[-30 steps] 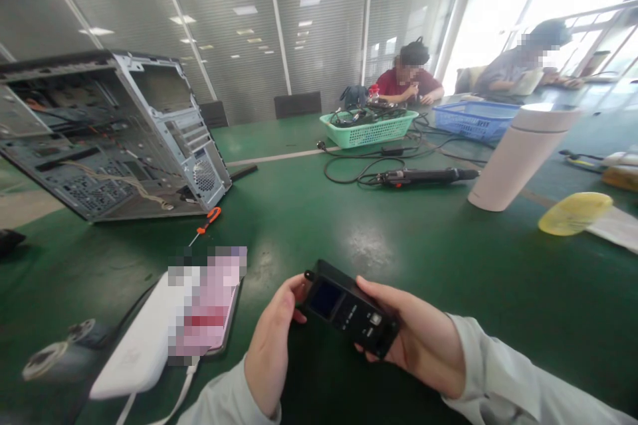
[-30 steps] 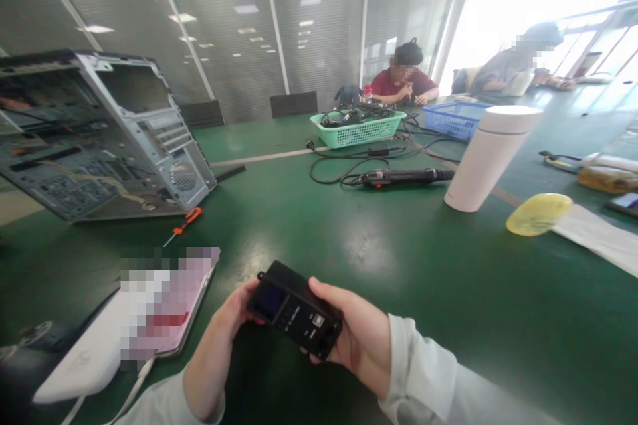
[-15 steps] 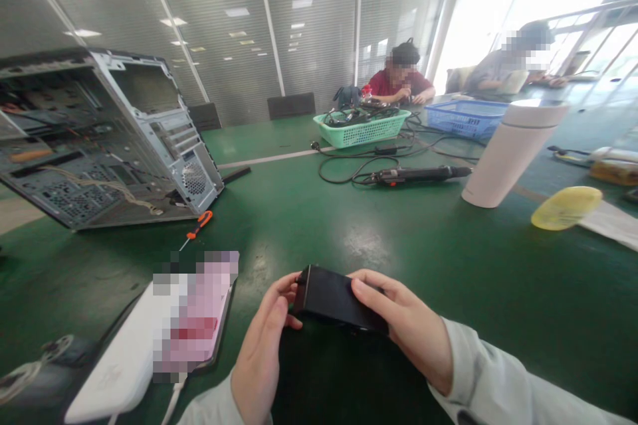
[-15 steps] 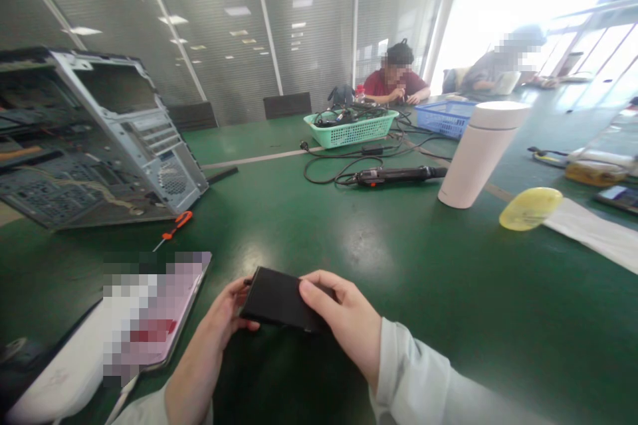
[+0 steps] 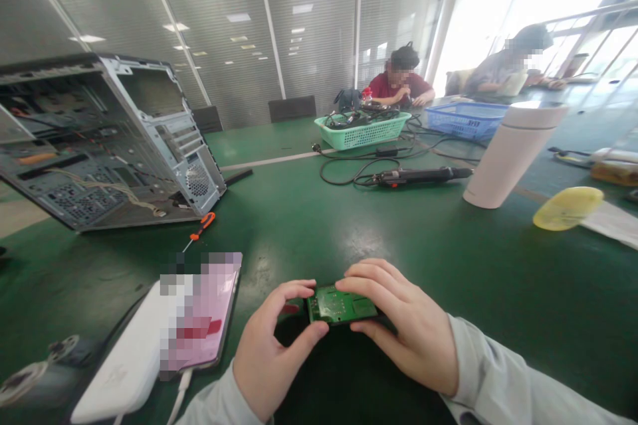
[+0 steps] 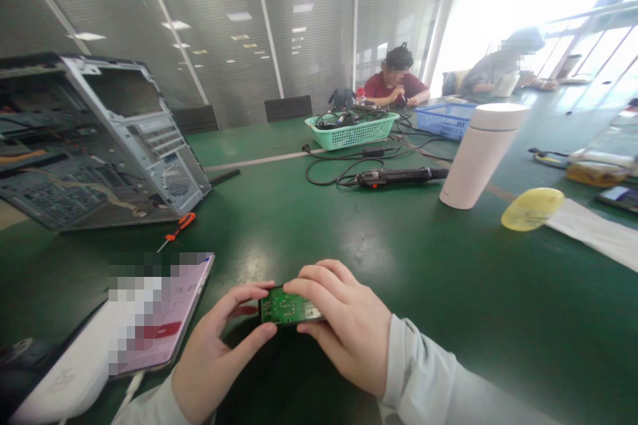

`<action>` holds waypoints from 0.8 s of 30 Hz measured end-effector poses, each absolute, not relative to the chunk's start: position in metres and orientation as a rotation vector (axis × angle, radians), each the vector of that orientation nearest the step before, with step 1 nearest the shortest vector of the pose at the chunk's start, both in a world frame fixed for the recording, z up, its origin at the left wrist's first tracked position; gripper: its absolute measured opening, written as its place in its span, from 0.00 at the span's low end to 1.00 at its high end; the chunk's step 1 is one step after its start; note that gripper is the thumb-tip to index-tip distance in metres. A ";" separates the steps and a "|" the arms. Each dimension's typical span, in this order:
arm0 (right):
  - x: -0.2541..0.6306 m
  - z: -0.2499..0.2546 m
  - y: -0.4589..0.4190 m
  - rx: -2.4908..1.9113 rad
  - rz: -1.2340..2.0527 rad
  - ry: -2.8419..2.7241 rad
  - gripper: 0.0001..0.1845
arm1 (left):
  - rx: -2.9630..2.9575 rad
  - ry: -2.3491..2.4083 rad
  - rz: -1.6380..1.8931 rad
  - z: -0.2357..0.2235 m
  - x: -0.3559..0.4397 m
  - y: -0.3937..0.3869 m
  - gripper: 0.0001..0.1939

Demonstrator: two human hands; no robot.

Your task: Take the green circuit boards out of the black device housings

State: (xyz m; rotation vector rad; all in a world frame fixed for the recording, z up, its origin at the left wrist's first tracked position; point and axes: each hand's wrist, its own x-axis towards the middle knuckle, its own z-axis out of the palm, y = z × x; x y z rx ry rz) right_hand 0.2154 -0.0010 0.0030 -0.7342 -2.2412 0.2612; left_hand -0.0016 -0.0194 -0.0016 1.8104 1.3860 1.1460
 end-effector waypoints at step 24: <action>0.215 0.008 -0.009 -1.163 1.246 -1.754 0.27 | 1.692 1.319 0.892 -0.005 0.007 -0.039 0.17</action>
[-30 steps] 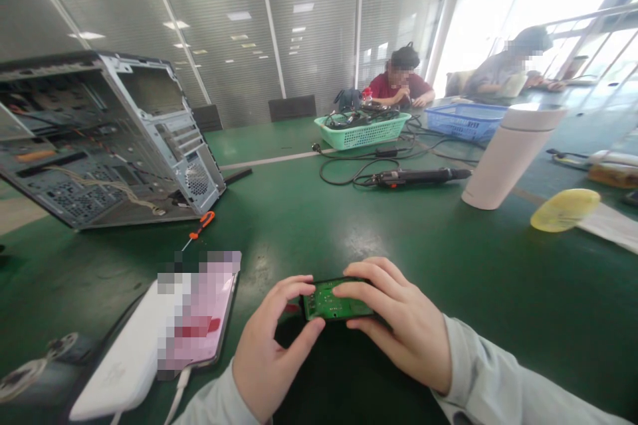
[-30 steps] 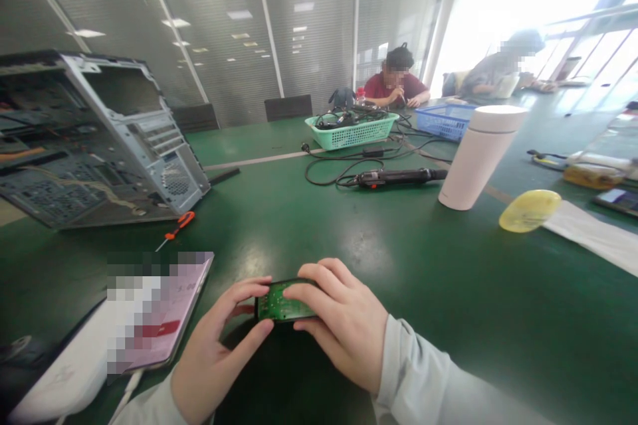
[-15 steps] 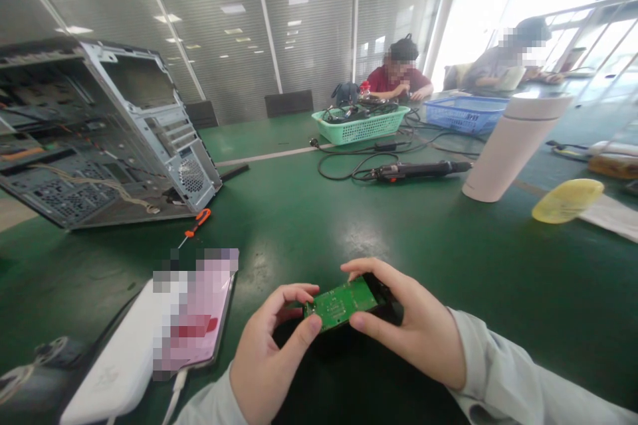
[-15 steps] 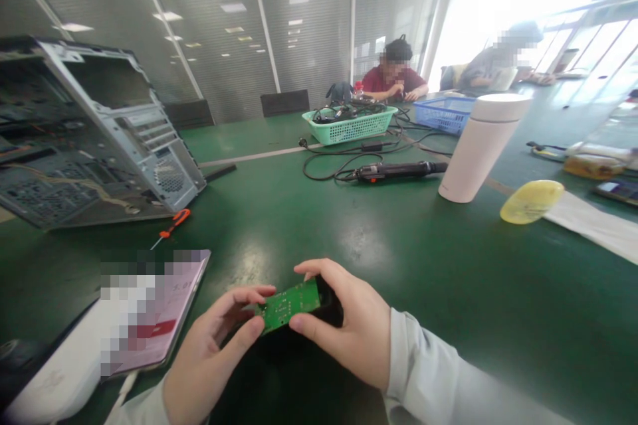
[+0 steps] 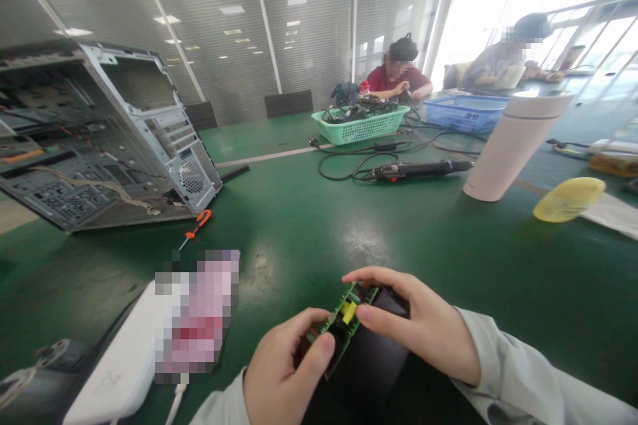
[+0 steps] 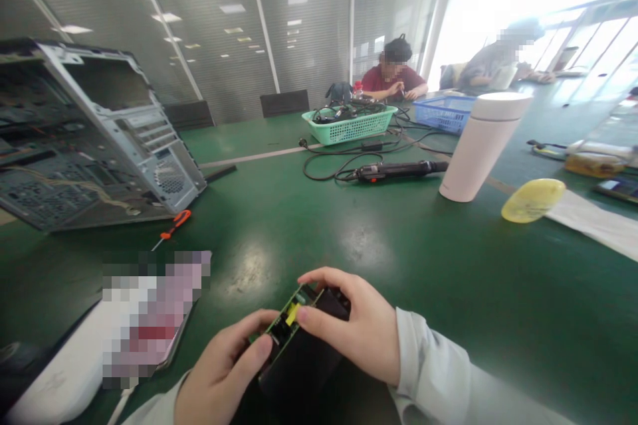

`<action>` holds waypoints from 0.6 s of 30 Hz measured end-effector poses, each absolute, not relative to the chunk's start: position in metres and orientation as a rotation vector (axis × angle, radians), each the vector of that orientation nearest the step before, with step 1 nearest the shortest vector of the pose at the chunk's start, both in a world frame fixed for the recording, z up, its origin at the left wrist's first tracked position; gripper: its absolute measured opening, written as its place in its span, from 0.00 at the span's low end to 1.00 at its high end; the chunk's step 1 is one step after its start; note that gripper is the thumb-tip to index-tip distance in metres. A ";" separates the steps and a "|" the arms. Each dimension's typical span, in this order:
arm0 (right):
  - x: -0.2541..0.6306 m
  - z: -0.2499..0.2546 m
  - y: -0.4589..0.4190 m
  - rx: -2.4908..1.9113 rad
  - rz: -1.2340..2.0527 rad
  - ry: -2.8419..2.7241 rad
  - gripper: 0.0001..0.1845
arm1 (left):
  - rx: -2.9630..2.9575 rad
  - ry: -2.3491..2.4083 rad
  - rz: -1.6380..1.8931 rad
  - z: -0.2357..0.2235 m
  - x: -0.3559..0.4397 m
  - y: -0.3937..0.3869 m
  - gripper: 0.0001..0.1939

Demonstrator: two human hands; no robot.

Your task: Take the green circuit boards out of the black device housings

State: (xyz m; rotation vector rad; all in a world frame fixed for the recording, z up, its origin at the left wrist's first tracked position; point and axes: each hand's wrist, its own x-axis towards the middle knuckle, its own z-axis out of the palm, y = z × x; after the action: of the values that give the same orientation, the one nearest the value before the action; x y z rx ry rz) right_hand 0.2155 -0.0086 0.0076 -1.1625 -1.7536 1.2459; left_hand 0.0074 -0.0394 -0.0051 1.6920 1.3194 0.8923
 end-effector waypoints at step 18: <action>0.228 0.033 0.016 -1.455 1.693 -0.933 0.28 | 0.697 1.312 1.273 -0.013 -0.006 -0.029 0.15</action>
State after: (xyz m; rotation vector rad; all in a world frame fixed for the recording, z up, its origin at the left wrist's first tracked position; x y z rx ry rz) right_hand 0.2278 0.0156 0.0326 -1.4548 -0.9333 1.6931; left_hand -0.0061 -0.0294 -0.0131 0.6971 1.3121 1.2727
